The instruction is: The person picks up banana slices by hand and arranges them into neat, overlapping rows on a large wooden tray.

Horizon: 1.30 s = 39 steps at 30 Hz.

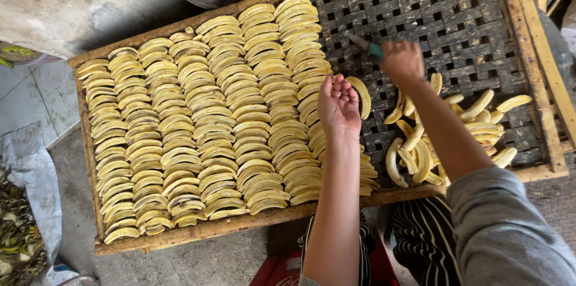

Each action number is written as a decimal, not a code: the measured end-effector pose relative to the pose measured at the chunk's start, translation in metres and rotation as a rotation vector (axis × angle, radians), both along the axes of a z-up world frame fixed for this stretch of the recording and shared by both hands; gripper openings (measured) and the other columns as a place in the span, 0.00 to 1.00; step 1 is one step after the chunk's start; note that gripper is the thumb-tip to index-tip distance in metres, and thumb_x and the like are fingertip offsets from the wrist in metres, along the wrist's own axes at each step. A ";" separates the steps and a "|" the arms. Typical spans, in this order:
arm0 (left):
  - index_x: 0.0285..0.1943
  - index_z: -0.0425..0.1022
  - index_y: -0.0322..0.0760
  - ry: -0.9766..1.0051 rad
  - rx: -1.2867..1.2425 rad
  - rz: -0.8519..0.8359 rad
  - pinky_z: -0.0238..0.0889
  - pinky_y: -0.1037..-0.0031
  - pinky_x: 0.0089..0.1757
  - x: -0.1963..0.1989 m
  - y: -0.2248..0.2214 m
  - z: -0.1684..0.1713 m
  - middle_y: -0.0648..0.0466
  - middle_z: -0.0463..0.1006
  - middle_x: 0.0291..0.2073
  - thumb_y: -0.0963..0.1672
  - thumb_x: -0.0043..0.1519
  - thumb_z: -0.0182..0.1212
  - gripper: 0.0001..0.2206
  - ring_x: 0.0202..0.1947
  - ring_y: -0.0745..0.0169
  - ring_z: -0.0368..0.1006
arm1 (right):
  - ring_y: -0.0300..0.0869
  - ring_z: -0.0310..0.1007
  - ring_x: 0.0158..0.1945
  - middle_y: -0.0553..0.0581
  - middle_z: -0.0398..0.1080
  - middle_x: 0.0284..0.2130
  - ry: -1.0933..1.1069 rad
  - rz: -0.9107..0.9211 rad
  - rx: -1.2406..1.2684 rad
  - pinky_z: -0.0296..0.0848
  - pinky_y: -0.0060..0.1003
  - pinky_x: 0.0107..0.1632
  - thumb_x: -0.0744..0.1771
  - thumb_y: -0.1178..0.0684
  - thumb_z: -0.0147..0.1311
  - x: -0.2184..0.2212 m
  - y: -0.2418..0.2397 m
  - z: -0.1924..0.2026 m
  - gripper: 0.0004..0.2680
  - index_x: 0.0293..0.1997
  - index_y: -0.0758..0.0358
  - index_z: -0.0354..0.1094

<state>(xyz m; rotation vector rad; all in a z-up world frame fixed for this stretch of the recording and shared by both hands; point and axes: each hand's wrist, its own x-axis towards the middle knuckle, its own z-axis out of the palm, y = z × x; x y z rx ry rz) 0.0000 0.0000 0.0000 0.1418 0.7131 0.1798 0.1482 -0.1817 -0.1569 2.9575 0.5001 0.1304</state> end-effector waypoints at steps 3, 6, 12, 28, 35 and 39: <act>0.42 0.73 0.37 -0.001 0.088 -0.006 0.69 0.80 0.32 -0.006 -0.006 0.013 0.56 0.79 0.30 0.44 0.66 0.61 0.06 0.29 0.69 0.73 | 0.49 0.75 0.34 0.63 0.74 0.33 0.154 -0.165 0.083 0.76 0.46 0.35 0.75 0.51 0.43 0.021 -0.047 0.010 0.09 0.58 0.62 0.66; 0.41 0.72 0.35 0.020 0.143 -0.066 0.68 0.81 0.31 -0.014 -0.020 0.024 0.55 0.79 0.30 0.42 0.67 0.61 0.05 0.29 0.69 0.73 | 0.48 0.76 0.37 0.61 0.74 0.36 -0.022 -0.351 0.088 0.79 0.46 0.36 0.72 0.49 0.49 0.018 -0.113 0.026 0.10 0.57 0.61 0.67; 0.43 0.73 0.37 0.005 0.471 -0.303 0.63 0.84 0.30 -0.010 -0.088 -0.001 0.54 0.76 0.31 0.40 0.67 0.56 0.01 0.28 0.71 0.68 | 0.46 0.75 0.45 0.59 0.74 0.43 -0.175 -0.032 0.363 0.79 0.43 0.46 0.69 0.48 0.64 -0.049 -0.094 0.028 0.08 0.46 0.60 0.73; 0.50 0.70 0.40 -0.187 0.516 -0.181 0.70 0.77 0.48 -0.032 -0.110 0.077 0.58 0.76 0.40 0.44 0.70 0.57 0.05 0.42 0.72 0.75 | 0.43 0.79 0.33 0.63 0.77 0.36 0.348 0.007 0.597 0.78 0.32 0.33 0.70 0.49 0.54 -0.020 0.018 0.039 0.12 0.52 0.68 0.70; 0.47 0.72 0.40 -0.189 0.119 0.039 0.65 0.78 0.42 -0.028 -0.090 0.100 0.58 0.75 0.34 0.42 0.68 0.60 0.04 0.34 0.72 0.69 | 0.35 0.81 0.35 0.61 0.78 0.39 0.352 -0.081 1.332 0.81 0.27 0.38 0.73 0.57 0.49 0.121 0.080 0.060 0.08 0.56 0.70 0.70; 0.46 0.71 0.40 -0.098 0.018 0.104 0.64 0.78 0.41 -0.019 -0.077 0.095 0.58 0.75 0.33 0.42 0.67 0.60 0.03 0.34 0.71 0.69 | 0.33 0.77 0.34 0.56 0.77 0.40 0.576 -0.232 1.739 0.79 0.30 0.35 0.72 0.55 0.52 0.174 0.109 0.047 0.10 0.59 0.68 0.69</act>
